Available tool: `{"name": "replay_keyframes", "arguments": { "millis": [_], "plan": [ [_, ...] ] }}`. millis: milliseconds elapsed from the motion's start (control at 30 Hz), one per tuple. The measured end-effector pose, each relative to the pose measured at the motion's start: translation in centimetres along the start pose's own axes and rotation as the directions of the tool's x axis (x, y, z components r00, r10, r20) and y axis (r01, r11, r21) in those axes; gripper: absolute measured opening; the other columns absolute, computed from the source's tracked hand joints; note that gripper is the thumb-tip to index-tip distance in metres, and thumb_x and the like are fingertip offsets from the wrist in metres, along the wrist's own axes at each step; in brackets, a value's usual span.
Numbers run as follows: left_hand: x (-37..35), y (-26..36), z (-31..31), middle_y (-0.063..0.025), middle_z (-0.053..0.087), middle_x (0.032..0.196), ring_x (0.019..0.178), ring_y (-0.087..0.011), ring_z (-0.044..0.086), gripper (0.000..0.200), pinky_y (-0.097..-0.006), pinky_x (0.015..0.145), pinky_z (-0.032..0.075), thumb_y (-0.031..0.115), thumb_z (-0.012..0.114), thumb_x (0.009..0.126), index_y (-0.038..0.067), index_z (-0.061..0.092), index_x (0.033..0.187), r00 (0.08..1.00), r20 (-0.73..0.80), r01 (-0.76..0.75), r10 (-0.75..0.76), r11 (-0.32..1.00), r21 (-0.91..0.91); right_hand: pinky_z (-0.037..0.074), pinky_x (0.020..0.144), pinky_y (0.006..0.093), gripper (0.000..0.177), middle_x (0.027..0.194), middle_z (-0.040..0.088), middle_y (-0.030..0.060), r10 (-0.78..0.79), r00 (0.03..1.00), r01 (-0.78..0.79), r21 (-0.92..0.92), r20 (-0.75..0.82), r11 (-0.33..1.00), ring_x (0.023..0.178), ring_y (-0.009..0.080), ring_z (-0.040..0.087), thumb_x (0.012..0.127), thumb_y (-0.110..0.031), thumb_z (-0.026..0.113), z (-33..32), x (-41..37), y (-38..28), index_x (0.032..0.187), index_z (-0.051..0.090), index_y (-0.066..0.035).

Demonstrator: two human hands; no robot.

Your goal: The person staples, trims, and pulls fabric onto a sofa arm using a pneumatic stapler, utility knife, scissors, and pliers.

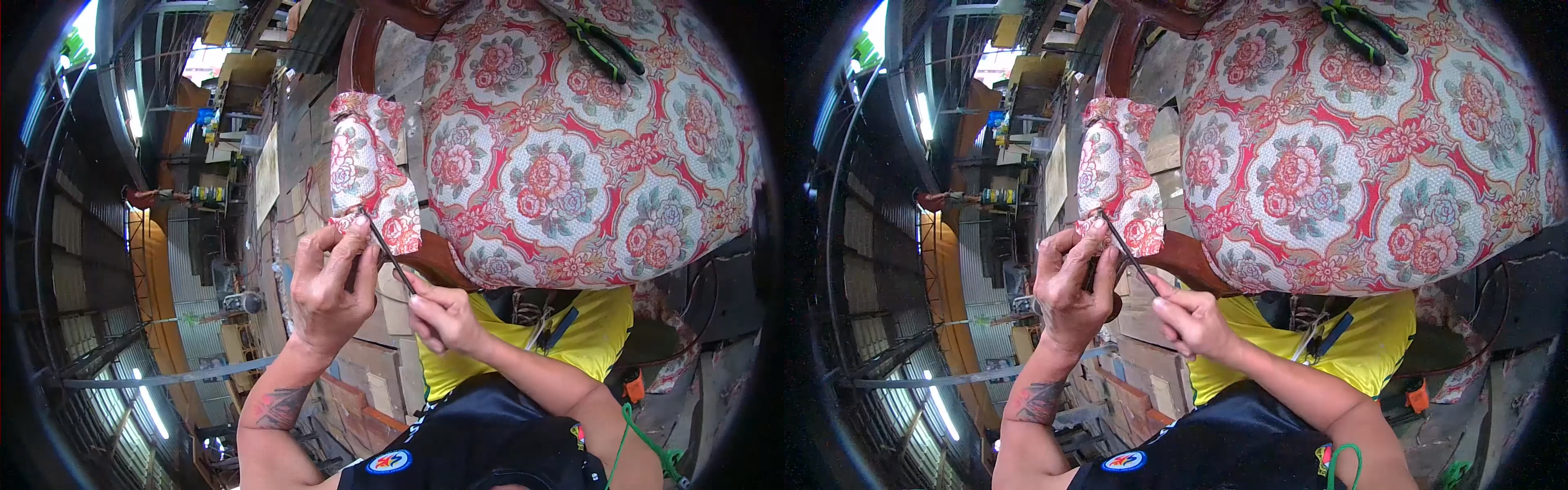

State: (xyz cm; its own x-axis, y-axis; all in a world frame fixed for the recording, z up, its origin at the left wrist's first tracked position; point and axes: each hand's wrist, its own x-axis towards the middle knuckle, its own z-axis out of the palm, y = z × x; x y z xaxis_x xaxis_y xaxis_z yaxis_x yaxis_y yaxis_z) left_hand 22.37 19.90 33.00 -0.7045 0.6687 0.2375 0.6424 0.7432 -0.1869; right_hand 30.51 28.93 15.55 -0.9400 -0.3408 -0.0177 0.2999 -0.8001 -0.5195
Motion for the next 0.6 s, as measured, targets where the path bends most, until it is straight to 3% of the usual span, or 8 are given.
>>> {"name": "replay_keyframes", "arguments": {
  "millis": [67,133,333,400,433,533,567,600],
  "plan": [
    [-0.2,-0.1,0.1,-0.0136,0.065,0.104,0.092,-0.0279,0.066,0.042,-0.0366,0.08,0.056,0.001,0.08,0.082,0.005,0.073,0.123,1.0,-0.013,0.003,-0.003,1.0,-0.01,0.041,0.043,0.023,0.046,0.065,0.055,0.0017,0.136,0.973,-0.187,0.29,0.187,0.939,0.044,0.008,0.049,0.107,-0.02,0.049,-1.1,1.1,-0.1,0.151,0.052,-0.004],
    [-0.3,-0.1,0.2,-0.0138,0.065,0.104,0.092,-0.028,0.066,0.042,-0.0367,0.08,0.056,0.001,0.079,0.082,0.004,0.073,0.123,1.0,-0.029,0.005,-0.006,1.0,-0.023,0.04,0.04,0.0241,0.048,0.064,0.054,0.0032,0.09,0.971,-0.158,0.316,0.22,0.936,0.042,0.0082,0.047,0.107,-0.025,0.049,-1.7,1.9,0.9,0.149,0.052,-0.001],
    [0.6,-0.2,-0.4,-0.0169,0.065,0.106,0.091,-0.0301,0.067,0.039,-0.0373,0.078,0.056,0.002,0.077,0.083,0.003,0.072,0.122,0.998,-0.049,0.025,-0.03,0.995,-0.092,0.044,0.045,0.0246,0.049,0.07,0.058,0.0033,0.018,0.967,-0.039,0.077,0.255,0.996,0.048,0.0084,0.052,0.109,-0.036,0.048,-2.3,1.9,1.2,0.134,0.061,0.004],
    [1.2,-0.9,-0.6,-0.0153,0.063,0.106,0.086,-0.0276,0.065,0.034,-0.037,0.075,0.054,0.007,0.076,0.087,0.004,0.072,0.121,0.982,-0.05,0.171,-0.182,0.97,-0.171,0.048,0.051,0.028,0.043,0.072,0.06,0.0053,0.239,0.963,-0.225,-0.117,0.127,0.967,0.055,0.0113,0.057,0.109,-0.037,0.049,-2.3,-0.4,-0.8,0.12,0.07,-0.001],
    [1.7,-0.9,-0.8,-0.0139,0.062,0.109,0.091,-0.027,0.064,0.032,-0.0369,0.08,0.053,0.007,0.075,0.088,0.006,0.073,0.12,0.951,-0.01,0.298,-0.31,0.921,-0.25,0.048,0.054,0.0286,0.042,0.073,0.061,0.0038,0.162,0.984,-0.129,-0.338,0.073,0.932,0.058,0.0105,0.059,0.109,-0.034,0.047,-2.5,-1.8,-2.6,0.116,0.07,0.001],
    [2.3,-2.3,1.4,-0.0208,0.058,0.131,0.12,-0.0326,0.06,0.031,-0.0407,0.103,0.046,0.008,0.072,0.092,0.007,0.072,0.123,0.964,-0.109,0.226,-0.243,0.963,-0.143,0.051,0.063,0.0355,0.033,0.075,0.066,0.008,-0.289,0.949,0.12,-0.709,-0.123,0.695,0.068,0.0165,0.065,0.107,-0.023,0.053,-3.4,-5.1,-10.2,0.11,0.071,0.005],
    [2.3,-2.6,1.9,-0.0231,0.056,0.137,0.126,-0.0354,0.057,0.032,-0.0418,0.106,0.044,0.008,0.071,0.092,0.007,0.071,0.124,0.943,-0.064,0.293,-0.326,0.908,-0.298,0.053,0.066,0.039,0.024,0.078,0.068,0.0156,-0.607,0.795,0.238,-0.917,-0.006,0.32,0.07,0.0262,0.067,0.1,-0.012,0.061,-4.9,-4.8,-12.1,0.114,0.071,0.005],
    [2.4,-2.6,2.3,-0.0253,0.054,0.143,0.132,-0.0383,0.055,0.033,-0.0429,0.11,0.041,0.007,0.07,0.093,0.007,0.07,0.126,0.919,-0.003,0.354,-0.395,0.826,-0.439,0.054,0.074,0.0486,0.026,0.084,0.067,0.0226,-0.652,0.758,0.148,-0.978,0.019,0.144,0.077,0.0399,0.067,0.092,-0.006,0.064,-5.6,-5.1,-15.9,0.116,0.069,0.004]
  ]
}}
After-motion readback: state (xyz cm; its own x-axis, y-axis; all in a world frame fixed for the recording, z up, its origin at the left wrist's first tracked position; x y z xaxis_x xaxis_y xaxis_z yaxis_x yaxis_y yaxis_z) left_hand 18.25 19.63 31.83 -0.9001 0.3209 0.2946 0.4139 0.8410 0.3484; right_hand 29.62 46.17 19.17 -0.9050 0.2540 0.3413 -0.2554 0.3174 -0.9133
